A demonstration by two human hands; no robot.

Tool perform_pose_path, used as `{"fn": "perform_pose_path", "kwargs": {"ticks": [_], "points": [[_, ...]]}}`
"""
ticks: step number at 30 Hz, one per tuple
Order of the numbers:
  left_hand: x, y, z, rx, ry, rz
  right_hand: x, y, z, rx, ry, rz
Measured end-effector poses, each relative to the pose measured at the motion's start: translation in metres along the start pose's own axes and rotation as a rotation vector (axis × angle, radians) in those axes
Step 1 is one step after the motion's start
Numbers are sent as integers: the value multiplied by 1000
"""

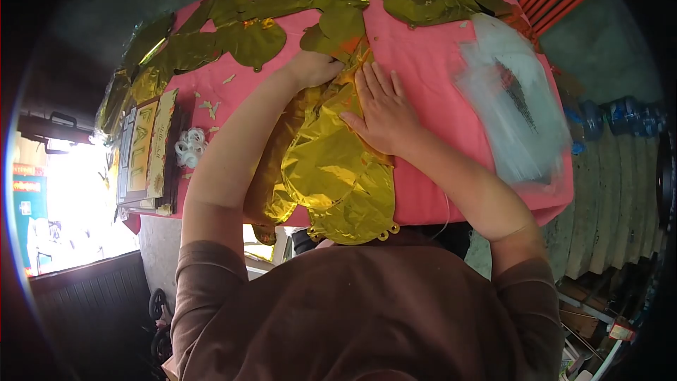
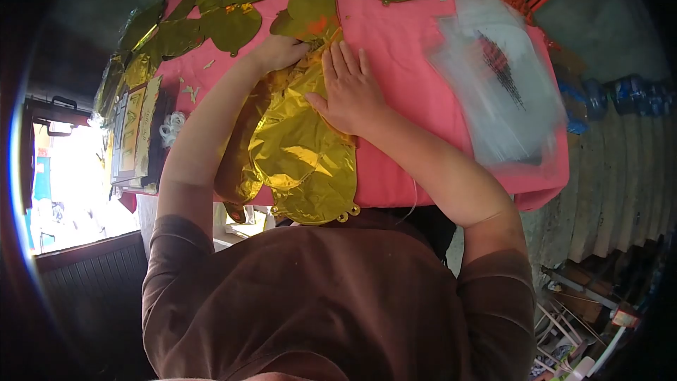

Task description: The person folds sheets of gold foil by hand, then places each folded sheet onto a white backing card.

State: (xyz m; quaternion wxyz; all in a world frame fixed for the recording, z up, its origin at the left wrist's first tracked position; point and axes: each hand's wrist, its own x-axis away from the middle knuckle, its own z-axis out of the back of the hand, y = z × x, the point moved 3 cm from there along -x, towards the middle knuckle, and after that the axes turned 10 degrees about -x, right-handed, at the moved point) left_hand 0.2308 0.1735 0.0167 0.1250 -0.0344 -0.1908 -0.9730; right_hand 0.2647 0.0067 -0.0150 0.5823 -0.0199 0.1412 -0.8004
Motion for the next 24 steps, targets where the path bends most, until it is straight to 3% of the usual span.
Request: {"fn": "perform_pose_path", "kwargs": {"ticks": [2, 3, 5, 6, 8, 9, 11, 14, 16, 24], "points": [[-11, -13, -9, -134, 319, -269, 0, 0, 0, -14, 19, 0], [-22, -25, -15, -139, 322, -272, 0, -1, 1, -7, 17, 3], [-33, -43, -9, -399, 675, -342, 1, 0, 0, 0, 21, -1], [-35, -53, -5, -401, 675, -349, 1, 1, -1, -11, 30, 4], [-31, -85, 12, 707, 692, 219, 1, 1, 0, -24, 38, 10], [-30, -85, 17, 705, 692, 219, 2, 0, 2, -24, 33, 8], [-18, -80, 34, 817, 940, 158, 1, 0, 1, -27, 24, 13], [-18, -32, 28, 54, 746, -281, 1, 1, 0, -55, 48, 24], [-22, -4, 14, -135, 618, -491, 0, 0, 2, -60, 26, 16], [-48, -1, -16, -180, 471, -428, 3, -2, 5, -86, 60, 21]]}}
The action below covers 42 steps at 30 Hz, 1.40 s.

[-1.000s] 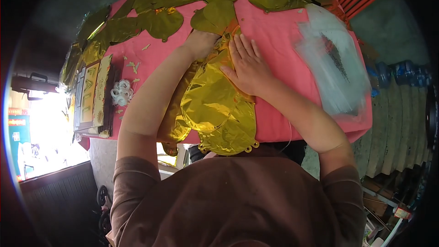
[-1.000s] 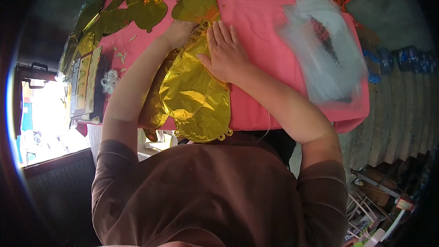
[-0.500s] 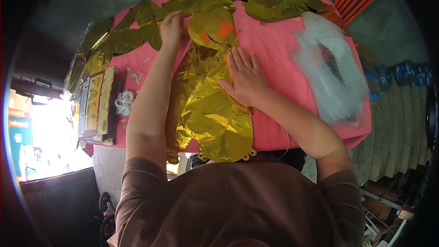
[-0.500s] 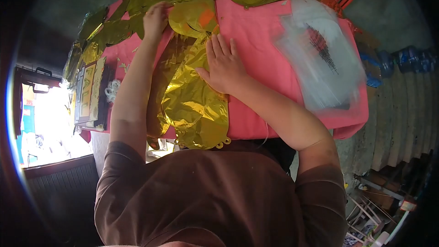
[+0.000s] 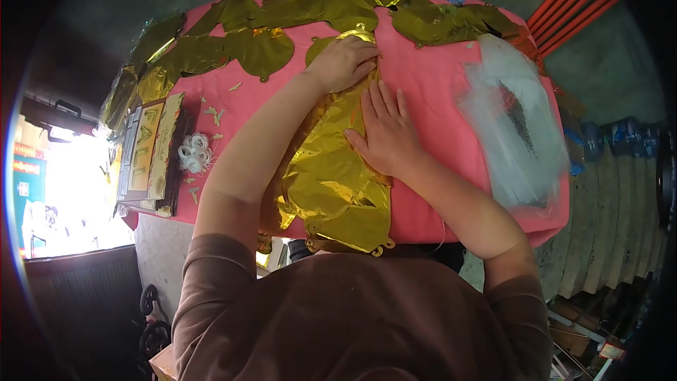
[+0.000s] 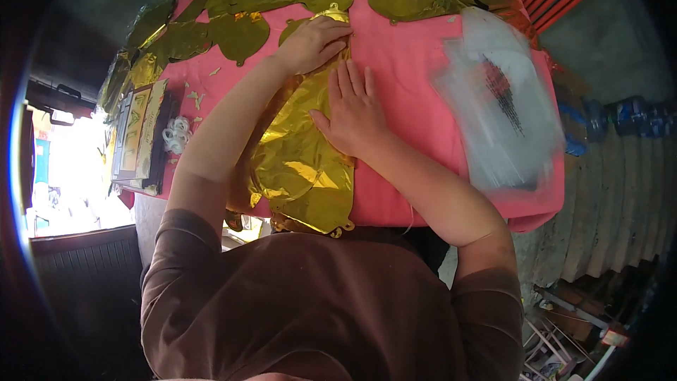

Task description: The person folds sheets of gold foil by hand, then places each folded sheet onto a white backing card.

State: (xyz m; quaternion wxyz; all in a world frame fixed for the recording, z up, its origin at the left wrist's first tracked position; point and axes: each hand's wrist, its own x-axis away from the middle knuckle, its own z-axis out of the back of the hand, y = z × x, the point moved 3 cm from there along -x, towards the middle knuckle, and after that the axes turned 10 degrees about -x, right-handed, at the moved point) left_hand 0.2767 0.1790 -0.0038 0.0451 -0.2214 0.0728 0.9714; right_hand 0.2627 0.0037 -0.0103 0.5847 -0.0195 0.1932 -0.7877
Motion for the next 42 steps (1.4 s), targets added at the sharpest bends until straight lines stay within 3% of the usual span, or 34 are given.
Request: {"fn": "perform_pose_path", "kwargs": {"ticks": [17, 22, 26, 28, 29, 32, 34, 35, 38, 40, 42], "points": [[-1, 0, -8, -53, -56, -19, -1, 0, -2, -55, 20, 99], [0, 2, -7, -42, -83, 104, -2, 1, -3, -62, 36, 114], [-5, -2, -9, -72, -2, 70, -2, 2, -4, -68, 36, 105], [-13, -3, -6, -54, -202, 162, -2, 1, -2, -63, 2, 75], [-13, -7, -10, -54, -203, 178, -2, 1, -2, -67, -9, 86], [-16, -23, -13, -159, -154, 194, -5, 0, -1, -55, -37, 83], [-13, -24, -2, -202, 117, 212, -5, 0, 1, -51, -50, 63], [-9, -24, 4, -204, 113, 216, -5, 0, 1, -56, -53, 65], [17, -21, 40, -203, -21, 259, -5, 0, 1, -80, -66, 58], [51, -4, 65, -248, -262, 419, -6, 1, 1, -44, -75, 66], [89, 8, 84, -250, -284, 523, -6, 2, 0, -57, -67, 78]]}}
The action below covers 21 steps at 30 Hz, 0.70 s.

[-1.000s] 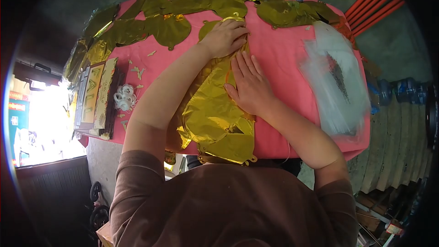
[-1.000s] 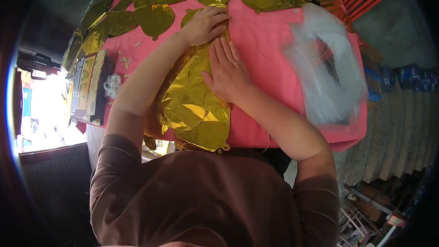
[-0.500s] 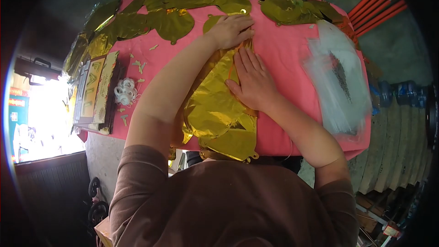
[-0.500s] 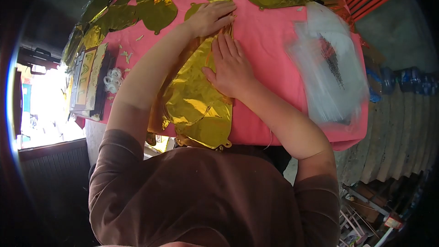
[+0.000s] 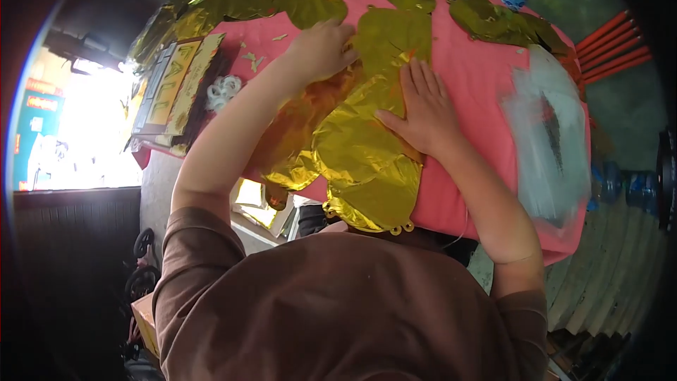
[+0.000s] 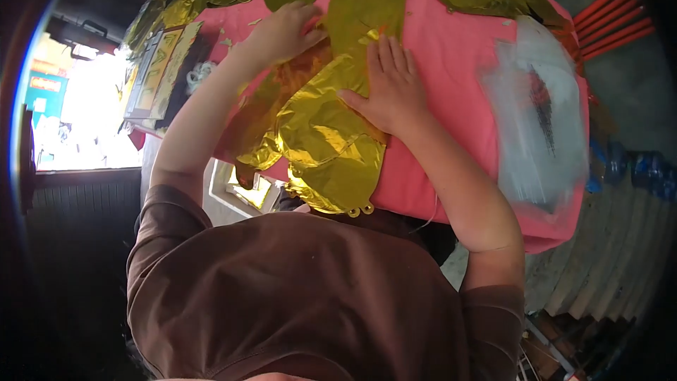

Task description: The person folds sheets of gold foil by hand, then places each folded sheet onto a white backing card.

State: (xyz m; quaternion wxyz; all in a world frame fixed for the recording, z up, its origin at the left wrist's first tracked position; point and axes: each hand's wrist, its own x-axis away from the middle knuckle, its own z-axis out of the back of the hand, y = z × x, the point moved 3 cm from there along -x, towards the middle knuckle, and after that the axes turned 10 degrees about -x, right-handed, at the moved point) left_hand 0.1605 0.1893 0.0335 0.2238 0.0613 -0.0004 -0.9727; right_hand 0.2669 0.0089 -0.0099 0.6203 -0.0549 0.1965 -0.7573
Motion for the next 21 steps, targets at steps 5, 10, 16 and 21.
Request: {"fn": "perform_pose_path", "kwargs": {"ticks": [5, 10, 16, 21], "points": [[73, -24, 3, -109, 45, 172, 2, -2, 0, 12, -13, 0], [95, -15, 20, 166, -229, 341, 1, -1, 0, 39, -24, -18], [117, -11, 34, 180, -330, 303, 0, -2, 0, 38, -34, -34], [147, -3, 55, 457, -419, 542, 0, -3, 1, 28, -24, -35]]}}
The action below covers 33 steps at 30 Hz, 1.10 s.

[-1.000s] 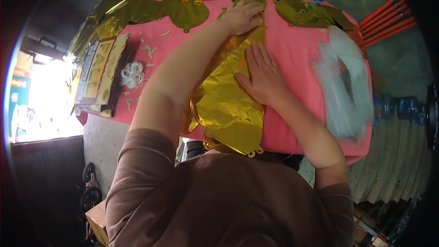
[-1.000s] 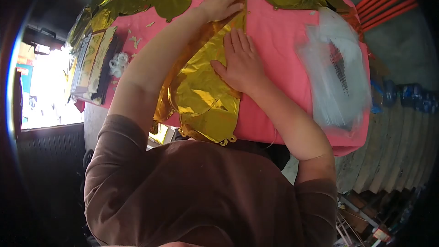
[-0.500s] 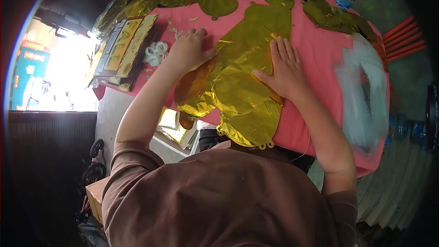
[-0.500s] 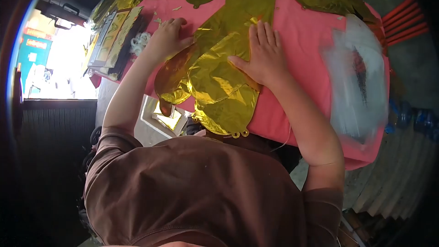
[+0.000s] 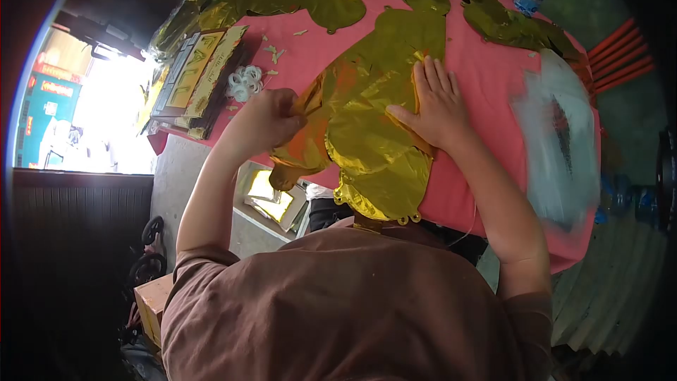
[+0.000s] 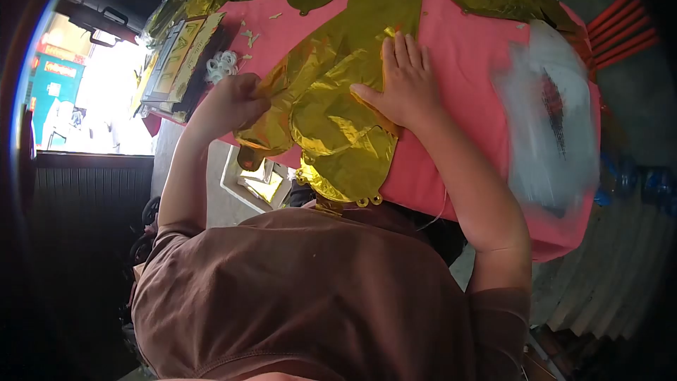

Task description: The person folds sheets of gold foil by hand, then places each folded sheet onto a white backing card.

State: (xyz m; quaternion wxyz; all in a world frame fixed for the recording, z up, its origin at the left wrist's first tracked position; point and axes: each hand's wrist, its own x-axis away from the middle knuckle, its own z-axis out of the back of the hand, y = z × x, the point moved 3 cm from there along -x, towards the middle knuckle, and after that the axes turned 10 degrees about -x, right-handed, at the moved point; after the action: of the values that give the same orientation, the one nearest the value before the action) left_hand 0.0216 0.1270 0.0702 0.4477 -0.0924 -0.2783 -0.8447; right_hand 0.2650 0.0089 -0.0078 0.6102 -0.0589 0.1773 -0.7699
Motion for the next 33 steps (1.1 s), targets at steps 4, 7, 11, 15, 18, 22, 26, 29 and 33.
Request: {"fn": "perform_pose_path", "kwargs": {"ticks": [4, 7, 11, 15, 18, 22, 26, 29, 33], "points": [[18, 17, -7, 67, 174, -243, 0, 1, -2, -5, 5, 4], [29, 59, -15, 91, 104, -375, 0, 0, 1, -7, 0, -6], [15, 92, -54, 97, -67, -461, -1, 4, -4, -21, -8, -11], [12, 106, -75, -21, -174, -544, -2, 10, -12, 86, 42, 35], [15, 103, -60, 129, -392, -576, 1, 5, -5, 29, 22, 30], [-16, 63, -37, 391, -80, -535, 1, 1, -1, -6, 2, 11], [-51, 35, -40, 179, 382, -547, 1, 2, -4, 17, -34, -21], [-52, 44, -44, 62, 513, -740, 0, 3, -5, 296, -4, 29], [-49, 52, -58, 142, 264, -766, 2, -2, 3, 25, -64, -44]]}}
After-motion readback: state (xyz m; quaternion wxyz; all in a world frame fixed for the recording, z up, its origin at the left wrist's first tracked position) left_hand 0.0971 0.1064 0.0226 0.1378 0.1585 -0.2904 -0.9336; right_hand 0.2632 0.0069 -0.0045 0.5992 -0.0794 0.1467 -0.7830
